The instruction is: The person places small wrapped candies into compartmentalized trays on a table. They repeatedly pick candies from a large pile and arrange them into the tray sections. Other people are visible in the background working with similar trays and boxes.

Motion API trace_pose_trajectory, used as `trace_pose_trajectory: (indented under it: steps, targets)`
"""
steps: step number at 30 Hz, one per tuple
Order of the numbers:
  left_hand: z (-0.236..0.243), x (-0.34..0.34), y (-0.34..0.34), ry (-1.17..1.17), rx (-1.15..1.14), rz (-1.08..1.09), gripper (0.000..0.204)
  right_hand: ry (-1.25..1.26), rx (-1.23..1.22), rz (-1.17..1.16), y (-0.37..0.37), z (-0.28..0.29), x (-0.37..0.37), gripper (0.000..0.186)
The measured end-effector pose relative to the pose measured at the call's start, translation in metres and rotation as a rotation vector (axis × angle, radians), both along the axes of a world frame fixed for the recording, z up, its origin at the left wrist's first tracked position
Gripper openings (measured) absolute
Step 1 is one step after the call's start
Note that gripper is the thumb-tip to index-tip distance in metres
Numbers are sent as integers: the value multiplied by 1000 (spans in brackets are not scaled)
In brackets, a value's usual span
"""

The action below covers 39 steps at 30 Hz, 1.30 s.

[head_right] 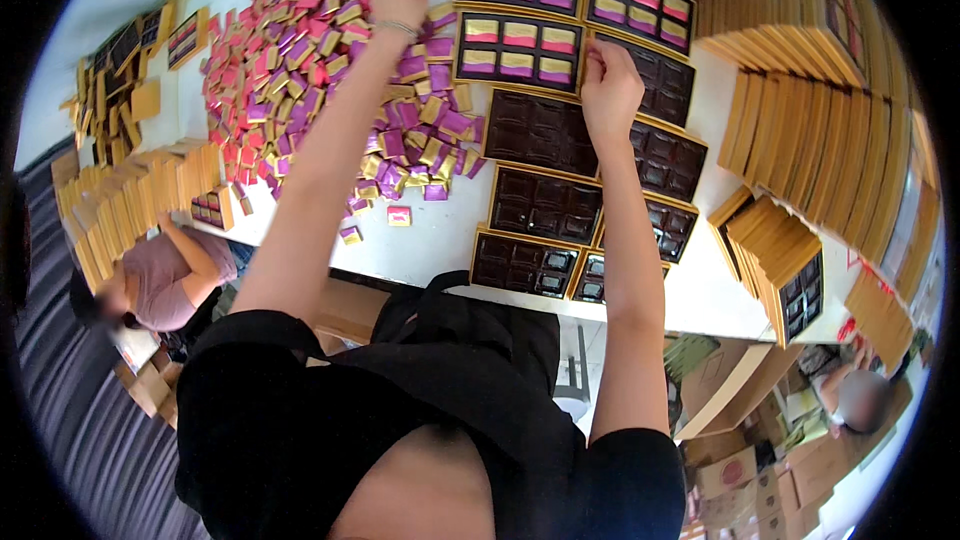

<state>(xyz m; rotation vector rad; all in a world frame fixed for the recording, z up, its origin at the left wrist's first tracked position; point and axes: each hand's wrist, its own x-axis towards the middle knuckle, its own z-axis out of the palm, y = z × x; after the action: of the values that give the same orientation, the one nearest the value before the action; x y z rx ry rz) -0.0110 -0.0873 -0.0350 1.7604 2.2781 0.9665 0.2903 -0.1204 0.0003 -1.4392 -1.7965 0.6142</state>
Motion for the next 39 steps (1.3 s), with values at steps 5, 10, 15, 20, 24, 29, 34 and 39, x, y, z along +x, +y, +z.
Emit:
trace_pose_trajectory:
  steps: [5,10,15,20,24,29,34,39]
  targets:
    - [-28,-30,33,449,-63,-534,32,-84,-72,-91,10,-3,26,22]
    - [-7,-11,8,126,134,-149,29,-330,34,114,11,0,23,33]
    - [53,60,-16,-958,-223,-138,25,-416,91,104,2,-1,23,35]
    - [69,106,-30,-1237,-282,-297,28,201,-319,-63,-4,4,58,38]
    - [39,150,-31,-1102,-338,-352,19,567,-499,-87,-2,1,89,36]
    - [34,202,-43,-894,-206,-232,26,706,-541,-172,3,0,105,14]
    - [27,217,-61,-314,-32,-371,26,287,-359,-276,-4,-6,96,15]
    - [33,218,-68,53,15,-471,25,350,-294,-469,-12,-11,79,19]
